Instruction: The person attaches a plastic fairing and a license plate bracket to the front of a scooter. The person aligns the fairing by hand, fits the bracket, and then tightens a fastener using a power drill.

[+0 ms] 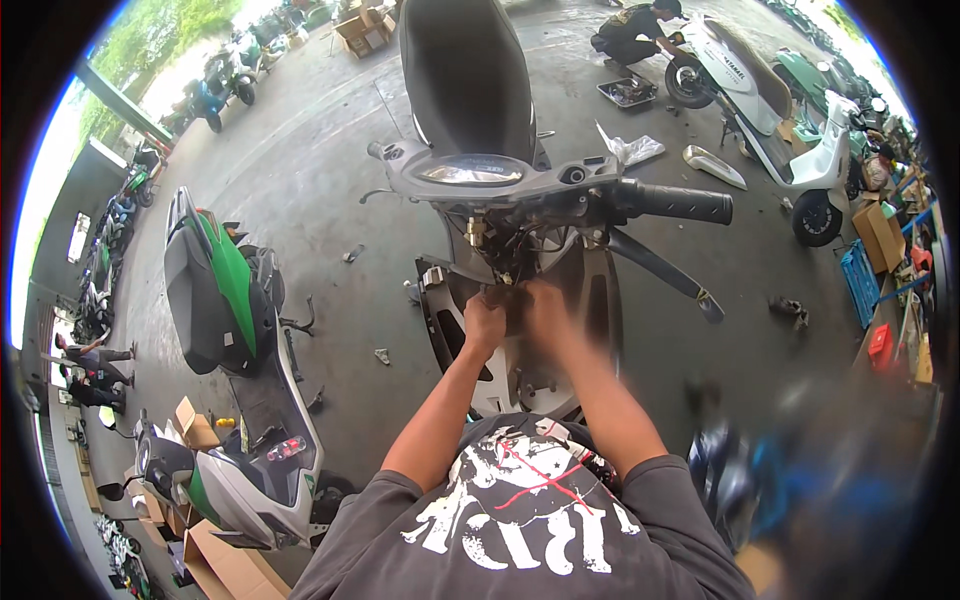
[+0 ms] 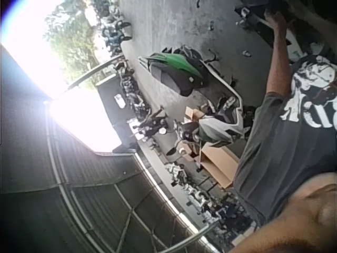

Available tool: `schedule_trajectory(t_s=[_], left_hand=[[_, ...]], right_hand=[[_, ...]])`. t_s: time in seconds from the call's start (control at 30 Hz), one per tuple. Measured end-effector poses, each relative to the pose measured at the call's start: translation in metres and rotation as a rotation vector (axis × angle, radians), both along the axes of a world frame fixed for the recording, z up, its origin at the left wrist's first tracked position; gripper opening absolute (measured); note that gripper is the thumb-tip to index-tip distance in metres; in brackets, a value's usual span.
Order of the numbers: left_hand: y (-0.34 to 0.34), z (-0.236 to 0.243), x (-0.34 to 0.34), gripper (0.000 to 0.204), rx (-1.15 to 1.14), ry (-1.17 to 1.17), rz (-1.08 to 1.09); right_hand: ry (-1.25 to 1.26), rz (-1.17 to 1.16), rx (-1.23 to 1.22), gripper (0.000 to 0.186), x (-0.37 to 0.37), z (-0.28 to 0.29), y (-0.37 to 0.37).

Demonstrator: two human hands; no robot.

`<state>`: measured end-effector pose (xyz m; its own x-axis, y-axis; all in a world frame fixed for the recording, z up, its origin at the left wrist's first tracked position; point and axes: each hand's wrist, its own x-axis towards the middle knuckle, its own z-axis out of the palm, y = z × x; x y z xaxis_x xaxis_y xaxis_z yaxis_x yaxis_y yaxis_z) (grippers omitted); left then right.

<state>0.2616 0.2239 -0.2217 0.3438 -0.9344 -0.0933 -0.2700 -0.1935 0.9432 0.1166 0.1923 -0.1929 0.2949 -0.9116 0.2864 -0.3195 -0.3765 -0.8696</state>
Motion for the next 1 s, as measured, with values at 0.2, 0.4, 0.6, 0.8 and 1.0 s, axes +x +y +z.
schedule_trajectory(t_s=[0.2, 0.4, 0.6, 0.8, 1.0], left_hand=[[-0.004, 0.011, -0.012, 0.018, 0.059, -0.082, 0.071], [-0.002, 0.014, -0.019, 0.022, 0.073, -0.094, 0.195], [-0.009, 0.019, -0.03, 0.022, 0.074, -0.177, 0.252], [-0.011, 0.011, -0.015, 0.022, 0.092, -0.29, 0.275], [-0.01, 0.029, -0.027, 0.025, -0.067, -0.252, 0.229]], right_hand=[[-0.015, -0.114, -0.046, 0.024, 0.0, -0.009, 0.002], [0.068, -0.128, 0.143, 0.028, 0.004, -0.011, 0.002], [0.117, -0.201, 0.108, 0.033, 0.001, -0.036, -0.014], [0.119, -0.21, 0.109, 0.028, 0.012, -0.019, -0.012], [0.116, -0.286, 0.114, 0.028, 0.005, -0.03, -0.019]])
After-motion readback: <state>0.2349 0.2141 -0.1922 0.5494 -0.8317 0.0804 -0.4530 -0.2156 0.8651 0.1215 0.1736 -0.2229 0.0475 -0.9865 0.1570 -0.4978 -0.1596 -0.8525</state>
